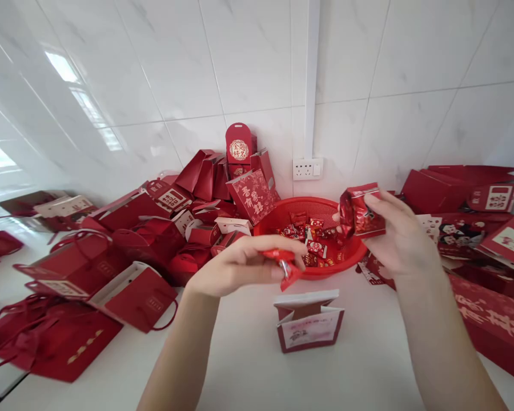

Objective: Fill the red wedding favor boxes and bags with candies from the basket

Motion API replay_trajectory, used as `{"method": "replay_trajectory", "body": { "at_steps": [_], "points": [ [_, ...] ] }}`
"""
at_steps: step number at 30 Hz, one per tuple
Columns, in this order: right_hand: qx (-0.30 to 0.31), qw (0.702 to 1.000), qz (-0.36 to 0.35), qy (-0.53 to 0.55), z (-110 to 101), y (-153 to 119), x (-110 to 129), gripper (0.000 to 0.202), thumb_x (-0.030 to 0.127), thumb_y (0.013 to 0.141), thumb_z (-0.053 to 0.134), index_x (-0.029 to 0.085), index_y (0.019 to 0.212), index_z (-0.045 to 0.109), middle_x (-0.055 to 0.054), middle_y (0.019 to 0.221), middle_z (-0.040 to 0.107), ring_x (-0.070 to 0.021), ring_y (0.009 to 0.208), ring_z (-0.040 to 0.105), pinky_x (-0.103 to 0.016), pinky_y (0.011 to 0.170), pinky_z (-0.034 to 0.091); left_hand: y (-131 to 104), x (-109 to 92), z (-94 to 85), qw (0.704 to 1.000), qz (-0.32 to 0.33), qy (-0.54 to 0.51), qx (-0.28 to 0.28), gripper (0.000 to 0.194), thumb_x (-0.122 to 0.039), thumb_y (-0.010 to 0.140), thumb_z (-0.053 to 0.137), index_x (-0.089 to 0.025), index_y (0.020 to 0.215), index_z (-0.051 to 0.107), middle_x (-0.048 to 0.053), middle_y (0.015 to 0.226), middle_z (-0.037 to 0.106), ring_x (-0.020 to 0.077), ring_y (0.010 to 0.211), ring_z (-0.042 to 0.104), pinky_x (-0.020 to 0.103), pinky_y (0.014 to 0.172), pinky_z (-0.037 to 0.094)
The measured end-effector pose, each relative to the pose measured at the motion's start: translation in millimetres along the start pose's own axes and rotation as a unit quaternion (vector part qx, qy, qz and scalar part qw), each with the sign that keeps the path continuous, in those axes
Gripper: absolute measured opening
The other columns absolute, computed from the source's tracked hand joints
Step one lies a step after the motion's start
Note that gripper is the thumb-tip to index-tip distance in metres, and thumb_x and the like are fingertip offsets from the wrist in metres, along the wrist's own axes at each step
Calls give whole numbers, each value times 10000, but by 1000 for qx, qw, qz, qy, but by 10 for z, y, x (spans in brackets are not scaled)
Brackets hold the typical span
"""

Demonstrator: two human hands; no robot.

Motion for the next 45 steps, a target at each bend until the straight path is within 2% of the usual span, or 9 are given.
{"method": "replay_trajectory", "body": {
  "at_steps": [4,10,16,24,28,31,34,38,45],
  "points": [
    [50,996,-21,-76,114,-240,233,75,254,758,836,236,797,774,53,681,683,-74,541,576,-176,535,509,-145,-189,308,977,48,189,84,392,-123,982,541,-224,1340,667,130,1198,716,223,1037,675,329,888,547],
    [122,978,-15,-171,206,-474,328,54,305,873,768,275,915,784,42,690,673,-91,526,562,-199,504,519,-81,-106,477,913,45,403,53,424,-64,977,443,-194,1327,644,108,1178,703,195,1005,674,300,868,538],
    [120,966,-36,-227,200,-551,371,96,357,883,768,315,969,782,33,735,662,-99,628,593,-168,528,513,-48,67,447,883,3,468,30,634,78,797,402,-217,1279,690,71,1189,702,195,1017,671,277,839,532],
    [125,949,-49,-284,202,-566,391,86,374,911,730,315,965,761,35,780,676,-95,588,574,-176,466,464,17,200,327,854,-16,520,3,621,35,847,406,-244,1333,673,74,1213,702,225,1089,640,329,899,529],
    [141,935,-57,-319,203,-548,401,84,371,926,706,299,953,739,35,811,674,-108,672,620,-175,548,497,44,241,274,849,-18,528,-1,605,48,825,418,-240,1269,712,63,1194,717,232,1105,621,341,927,512],
    [192,899,-46,-390,235,-557,389,110,369,910,707,261,930,718,29,773,644,-113,645,584,-189,549,479,56,273,263,857,-29,514,14,637,54,804,413,-247,1281,709,56,1157,728,223,1060,643,327,893,509],
    [320,826,8,-463,339,-649,275,176,360,926,659,214,829,678,33,662,580,-107,554,505,-206,491,417,70,280,265,869,-30,494,22,650,61,789,403,-224,1285,711,58,1159,730,211,1034,661,311,881,498],
    [469,742,94,-469,456,-835,115,215,303,972,554,210,831,686,6,728,646,-125,631,564,-231,599,459,80,260,249,872,-30,489,7,602,50,804,414,-216,1236,737,59,1090,724,193,948,669,283,811,488],
    [474,731,139,-471,399,-815,13,224,323,990,537,229,893,716,-21,840,733,-167,733,652,-264,680,500,67,224,213,887,-26,460,-17,566,35,835,416,-243,1195,753,59,1172,677,182,1011,661,281,873,500]
  ]
}}
Point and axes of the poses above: each hand's wrist, its own y-axis towards the middle knuckle, its own z-axis out of the palm, x = y × z, the point moved 7 cm from there along y, towards the middle knuckle
